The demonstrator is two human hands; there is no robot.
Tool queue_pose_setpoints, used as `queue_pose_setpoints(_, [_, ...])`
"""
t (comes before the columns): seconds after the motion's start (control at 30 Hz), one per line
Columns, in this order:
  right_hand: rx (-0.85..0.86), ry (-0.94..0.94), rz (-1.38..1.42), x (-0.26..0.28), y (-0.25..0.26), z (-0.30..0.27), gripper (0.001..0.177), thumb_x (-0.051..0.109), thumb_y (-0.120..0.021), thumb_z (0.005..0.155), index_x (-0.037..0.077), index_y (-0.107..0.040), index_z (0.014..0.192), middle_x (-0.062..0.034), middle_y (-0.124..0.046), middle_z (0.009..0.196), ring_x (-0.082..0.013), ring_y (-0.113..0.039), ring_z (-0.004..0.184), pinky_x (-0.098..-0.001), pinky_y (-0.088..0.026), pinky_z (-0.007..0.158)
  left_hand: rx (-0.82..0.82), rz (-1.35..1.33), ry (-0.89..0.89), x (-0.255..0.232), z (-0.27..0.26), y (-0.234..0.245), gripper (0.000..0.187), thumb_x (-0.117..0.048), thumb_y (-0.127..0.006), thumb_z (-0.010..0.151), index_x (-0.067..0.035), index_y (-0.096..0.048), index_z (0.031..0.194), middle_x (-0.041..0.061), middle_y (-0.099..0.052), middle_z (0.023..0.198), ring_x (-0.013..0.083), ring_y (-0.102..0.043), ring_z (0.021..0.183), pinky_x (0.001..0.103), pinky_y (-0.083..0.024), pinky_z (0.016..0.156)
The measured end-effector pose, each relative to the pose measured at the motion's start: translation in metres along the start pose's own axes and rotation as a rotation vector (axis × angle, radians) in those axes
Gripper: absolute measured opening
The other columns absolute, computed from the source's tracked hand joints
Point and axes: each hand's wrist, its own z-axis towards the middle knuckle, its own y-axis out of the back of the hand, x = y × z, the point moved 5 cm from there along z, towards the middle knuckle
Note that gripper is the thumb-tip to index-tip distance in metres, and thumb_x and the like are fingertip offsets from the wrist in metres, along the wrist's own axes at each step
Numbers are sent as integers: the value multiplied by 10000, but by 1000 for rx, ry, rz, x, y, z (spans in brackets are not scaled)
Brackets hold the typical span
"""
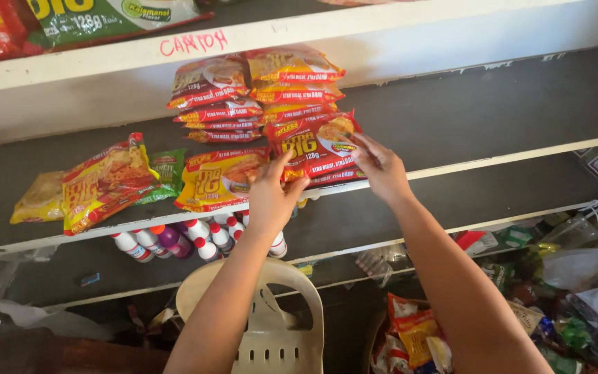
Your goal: Organizing and stacking various packets of instant noodles on a grocery store shelf.
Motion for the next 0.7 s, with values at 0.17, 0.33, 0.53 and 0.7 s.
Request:
queue_pose_setpoints(0.17, [-34,-86,-118,10,-2,-5,496,378,-679,980,156,-618,1420,-113,-757,1187,-173,-716,1020,-318,-542,896,-22,6,87,11,-5,-7,417,-205,-751,912,-74,-662,1298,175,-719,1187,361,-712,983,439,-574,822])
queue_pose_setpoints(0.33, [-40,-67,-253,21,-3,-8,516,444,-648,966,212,-614,1426,-143,-750,1151,-265,-750,1004,-359,-555,842,-118,73,-35,11,-14,-9,373,-165,-721,961,-75,-639,1313,183,-735,1141,378,-717,963,445,-579,799])
queue_pose_setpoints(0.53, [-49,-14,-316,30,-4,-12,503,455,-609,989,228,-610,1438,-158,-753,1112,-315,-742,981,-388,-561,820,-73,130,-59,11,-22,-10,507,-147,-715,928,-84,-580,1413,203,-707,1057,421,-687,913,497,-561,794])
queue_pose_setpoints(0.7, [-69,99,-267,16,-5,-12,490,395,-600,1022,149,-601,1446,-181,-707,1239,-334,-687,1125,-386,-523,934,-119,3,-83,4,-24,4,513,-48,-687,877,-113,-601,1379,241,-542,1332,328,-694,957,433,-578,812])
